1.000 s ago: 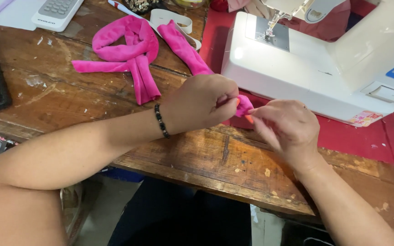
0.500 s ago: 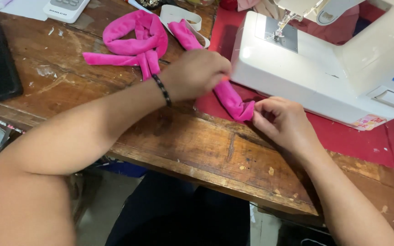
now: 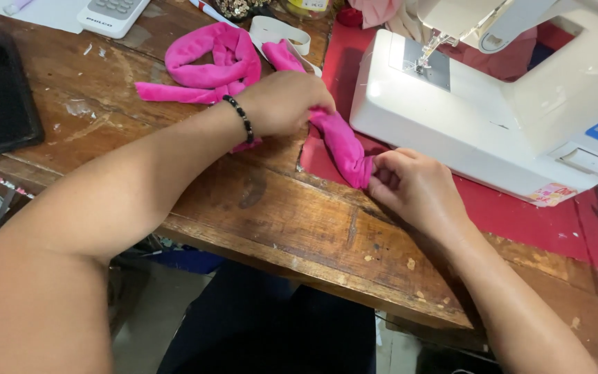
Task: The person writes a note on paper and then proceeds to turn several pink fabric tubes inside out by hand at a sewing workstation.
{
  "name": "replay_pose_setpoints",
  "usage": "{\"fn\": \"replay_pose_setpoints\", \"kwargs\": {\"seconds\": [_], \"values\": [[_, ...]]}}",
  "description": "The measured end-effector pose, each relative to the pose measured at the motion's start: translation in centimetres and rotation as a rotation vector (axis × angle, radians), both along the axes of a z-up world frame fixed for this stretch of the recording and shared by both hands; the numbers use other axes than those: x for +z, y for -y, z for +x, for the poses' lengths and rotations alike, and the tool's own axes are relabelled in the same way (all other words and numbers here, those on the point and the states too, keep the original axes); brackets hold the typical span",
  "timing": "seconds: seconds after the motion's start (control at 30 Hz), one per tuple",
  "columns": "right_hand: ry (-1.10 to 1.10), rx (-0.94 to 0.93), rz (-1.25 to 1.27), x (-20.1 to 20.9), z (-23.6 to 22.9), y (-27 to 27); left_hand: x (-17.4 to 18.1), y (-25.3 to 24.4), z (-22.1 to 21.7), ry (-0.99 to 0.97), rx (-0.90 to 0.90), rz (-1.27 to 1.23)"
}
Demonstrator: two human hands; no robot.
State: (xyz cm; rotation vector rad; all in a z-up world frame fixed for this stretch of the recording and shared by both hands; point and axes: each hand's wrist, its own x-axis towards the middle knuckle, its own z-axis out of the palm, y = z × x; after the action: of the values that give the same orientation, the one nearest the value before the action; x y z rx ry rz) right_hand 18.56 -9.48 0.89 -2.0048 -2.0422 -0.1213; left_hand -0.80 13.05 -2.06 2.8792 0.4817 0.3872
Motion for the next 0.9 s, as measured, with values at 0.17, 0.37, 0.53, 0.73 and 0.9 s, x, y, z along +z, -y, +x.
{"fn": "replay_pose_setpoints", "kwargs": {"seconds": [0.17, 0.37, 0.53, 0.73, 0.9], "values": [[-0.293, 0.192, 0.082, 0.9, -0.1, 1.2, 0.7, -1.4, -1.1, -0.027, 0.128, 0.168], [-0.554, 0.102, 0.263, 2.6, 1.2, 6.4, 1.0, -2.4, -1.9, 0.066, 0.186, 0.409], [-1.083, 0.113, 0.303, -0.8, 5.3, 9.6, 1.3, -2.7, -2.0, 0.299, 0.240, 0.527], [-0.191, 0.418, 0.289, 3.4, 1.7, 5.0, 2.1, -1.6, -0.9, 0.298, 0.387, 0.653], [-0.278, 0.298, 0.407, 1.9, 1.2, 1.5, 5.2, 8.1, -1.6, 0.513, -0.107, 0.134]]}}
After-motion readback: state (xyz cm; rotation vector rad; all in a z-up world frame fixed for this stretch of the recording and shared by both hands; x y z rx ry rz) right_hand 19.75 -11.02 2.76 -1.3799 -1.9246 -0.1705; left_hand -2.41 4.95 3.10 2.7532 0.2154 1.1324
